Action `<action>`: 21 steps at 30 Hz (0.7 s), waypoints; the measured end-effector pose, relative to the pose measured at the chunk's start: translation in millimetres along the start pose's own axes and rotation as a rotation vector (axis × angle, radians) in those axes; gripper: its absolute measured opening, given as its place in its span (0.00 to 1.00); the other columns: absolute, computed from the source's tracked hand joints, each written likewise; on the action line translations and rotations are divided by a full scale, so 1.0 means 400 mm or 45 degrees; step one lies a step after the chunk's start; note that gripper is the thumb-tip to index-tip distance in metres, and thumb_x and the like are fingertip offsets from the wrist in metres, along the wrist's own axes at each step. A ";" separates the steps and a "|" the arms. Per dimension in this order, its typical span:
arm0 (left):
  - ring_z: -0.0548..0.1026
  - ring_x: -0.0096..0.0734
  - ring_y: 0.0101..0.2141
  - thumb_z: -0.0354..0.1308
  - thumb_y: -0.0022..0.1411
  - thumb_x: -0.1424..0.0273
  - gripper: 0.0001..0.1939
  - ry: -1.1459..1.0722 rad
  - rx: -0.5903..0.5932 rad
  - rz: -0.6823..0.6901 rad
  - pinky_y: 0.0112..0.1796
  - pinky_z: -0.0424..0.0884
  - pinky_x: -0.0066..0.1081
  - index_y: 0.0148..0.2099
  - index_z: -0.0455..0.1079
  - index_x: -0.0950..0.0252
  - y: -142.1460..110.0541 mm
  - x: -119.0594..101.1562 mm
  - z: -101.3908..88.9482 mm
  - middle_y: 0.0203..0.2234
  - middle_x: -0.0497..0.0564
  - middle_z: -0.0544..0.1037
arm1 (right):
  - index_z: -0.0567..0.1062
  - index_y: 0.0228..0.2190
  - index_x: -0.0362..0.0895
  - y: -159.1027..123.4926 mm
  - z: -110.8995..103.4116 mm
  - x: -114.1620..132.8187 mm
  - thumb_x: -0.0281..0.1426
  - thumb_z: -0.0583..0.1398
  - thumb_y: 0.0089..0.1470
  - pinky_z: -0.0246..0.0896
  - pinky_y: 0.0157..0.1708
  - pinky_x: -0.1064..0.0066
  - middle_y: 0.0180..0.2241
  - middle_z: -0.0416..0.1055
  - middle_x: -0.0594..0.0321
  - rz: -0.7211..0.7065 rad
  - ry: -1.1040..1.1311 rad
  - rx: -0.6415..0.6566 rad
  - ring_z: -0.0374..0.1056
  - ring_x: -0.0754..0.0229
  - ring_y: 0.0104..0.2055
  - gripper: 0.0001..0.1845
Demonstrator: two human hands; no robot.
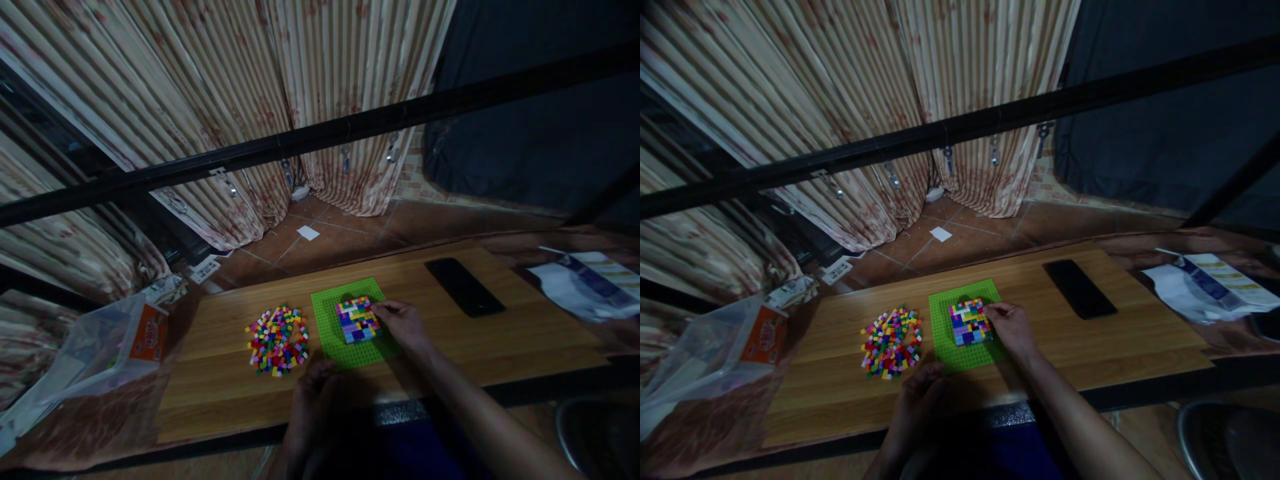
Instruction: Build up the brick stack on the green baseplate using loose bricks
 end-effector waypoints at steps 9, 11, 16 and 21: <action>0.74 0.32 0.31 0.64 0.52 0.57 0.22 0.089 -0.024 0.043 0.33 0.69 0.29 0.46 0.74 0.66 0.002 -0.004 -0.001 0.30 0.52 0.78 | 0.81 0.24 0.43 0.017 -0.004 -0.022 0.43 0.65 0.41 0.65 0.28 0.69 0.25 0.79 0.59 0.023 0.012 -0.004 0.73 0.57 0.27 0.15; 0.74 0.32 0.31 0.64 0.53 0.57 0.22 0.097 -0.022 0.052 0.32 0.69 0.28 0.46 0.74 0.66 0.001 -0.003 0.000 0.30 0.52 0.78 | 0.81 0.24 0.43 0.016 -0.001 -0.023 0.43 0.65 0.41 0.63 0.27 0.69 0.24 0.78 0.59 0.018 0.014 -0.006 0.72 0.57 0.26 0.16; 0.74 0.32 0.29 0.63 0.53 0.56 0.22 0.144 -0.032 0.079 0.30 0.68 0.28 0.46 0.74 0.65 -0.001 -0.009 0.003 0.29 0.50 0.78 | 0.81 0.26 0.41 0.001 0.004 0.009 0.48 0.64 0.44 0.65 0.30 0.68 0.26 0.78 0.57 -0.104 0.062 0.073 0.72 0.57 0.28 0.21; 0.76 0.37 0.34 0.62 0.52 0.53 0.22 0.252 -0.055 0.128 0.34 0.72 0.31 0.44 0.76 0.63 0.003 -0.023 -0.006 0.32 0.52 0.79 | 0.78 0.41 0.39 0.028 -0.209 0.068 0.50 0.58 0.51 0.66 0.38 0.62 0.36 0.77 0.51 -0.328 -0.351 -0.313 0.72 0.52 0.36 0.28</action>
Point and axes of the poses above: each hand's wrist, its own y-axis towards the middle knuckle, its own z-axis out of the palm, x = y × z, the point moved 10 cm from there along y, towards the middle knuckle
